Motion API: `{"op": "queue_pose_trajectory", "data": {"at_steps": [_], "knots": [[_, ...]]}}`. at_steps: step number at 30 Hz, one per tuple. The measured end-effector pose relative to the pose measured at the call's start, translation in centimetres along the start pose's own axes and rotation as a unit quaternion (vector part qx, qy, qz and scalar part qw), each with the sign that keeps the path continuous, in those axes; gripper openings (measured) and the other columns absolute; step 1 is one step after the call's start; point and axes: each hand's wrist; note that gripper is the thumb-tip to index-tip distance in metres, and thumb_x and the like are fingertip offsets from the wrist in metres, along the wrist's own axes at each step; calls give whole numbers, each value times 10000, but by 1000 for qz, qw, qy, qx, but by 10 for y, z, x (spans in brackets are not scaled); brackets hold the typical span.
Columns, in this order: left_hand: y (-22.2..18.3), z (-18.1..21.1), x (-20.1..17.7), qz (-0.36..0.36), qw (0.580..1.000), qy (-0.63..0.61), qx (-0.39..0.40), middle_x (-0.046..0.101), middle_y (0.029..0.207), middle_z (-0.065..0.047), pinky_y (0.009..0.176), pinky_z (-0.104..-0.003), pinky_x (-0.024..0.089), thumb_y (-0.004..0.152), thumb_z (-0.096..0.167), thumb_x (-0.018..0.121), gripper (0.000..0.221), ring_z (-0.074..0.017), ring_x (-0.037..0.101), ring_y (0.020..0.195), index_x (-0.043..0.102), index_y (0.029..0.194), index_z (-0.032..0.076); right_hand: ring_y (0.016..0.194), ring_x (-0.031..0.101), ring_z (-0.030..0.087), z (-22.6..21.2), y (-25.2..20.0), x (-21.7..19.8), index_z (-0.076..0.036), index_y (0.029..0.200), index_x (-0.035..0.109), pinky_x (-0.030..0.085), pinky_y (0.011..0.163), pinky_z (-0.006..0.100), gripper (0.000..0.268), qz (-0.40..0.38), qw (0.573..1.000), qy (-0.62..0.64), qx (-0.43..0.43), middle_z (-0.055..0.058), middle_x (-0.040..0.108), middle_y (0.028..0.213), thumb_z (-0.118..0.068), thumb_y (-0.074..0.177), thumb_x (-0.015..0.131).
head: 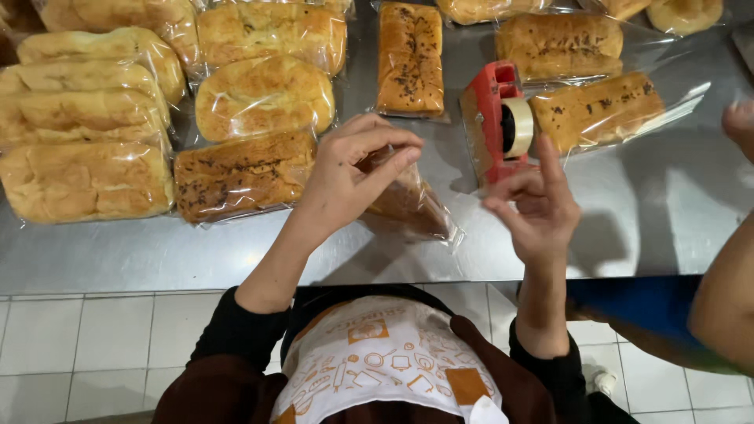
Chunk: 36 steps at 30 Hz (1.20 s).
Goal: The person packages loaves of bread into plastic bags by hand and seals them using a tape dispenser.
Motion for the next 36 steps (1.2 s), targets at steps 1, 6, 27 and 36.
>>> {"op": "queue_pose_trajectory", "data": {"at_steps": [1,6,27,36], "knots": [[0,2,0,-3,1000,-4,-3,605,767,-81,659,-313,464,858,128,633,81,-219,583,713,686,904,88,628,565,231,-19,7,15,93,1360,300,492,658,329,796,-60,998,5,-8,170,573,682,67,695,736],[-6,5,-5,-12,1000,-1,-1,595,746,-75,666,-317,458,853,136,630,71,-229,584,705,681,865,88,460,479,124,-21,45,59,-97,1309,479,419,506,231,709,-186,970,-160,-4,-16,564,552,-212,697,818],[-14,-8,-29,-112,993,-36,18,579,1110,-123,786,-364,517,927,163,519,144,-296,657,933,624,936,64,1078,557,357,-5,-50,58,-38,1413,224,422,926,482,1024,-287,937,23,199,226,517,1226,-187,613,845],[-16,2,-50,-72,963,248,70,465,1301,-116,1030,-407,320,715,417,759,726,-268,493,1177,474,1300,93,983,609,270,-3,-52,42,-25,1369,265,519,836,409,813,-106,962,142,210,207,577,1136,-46,699,725]]}}
Point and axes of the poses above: each hand's wrist, its own y-axis towards the middle knuckle, its own x-axis out of the palm, z = x × y
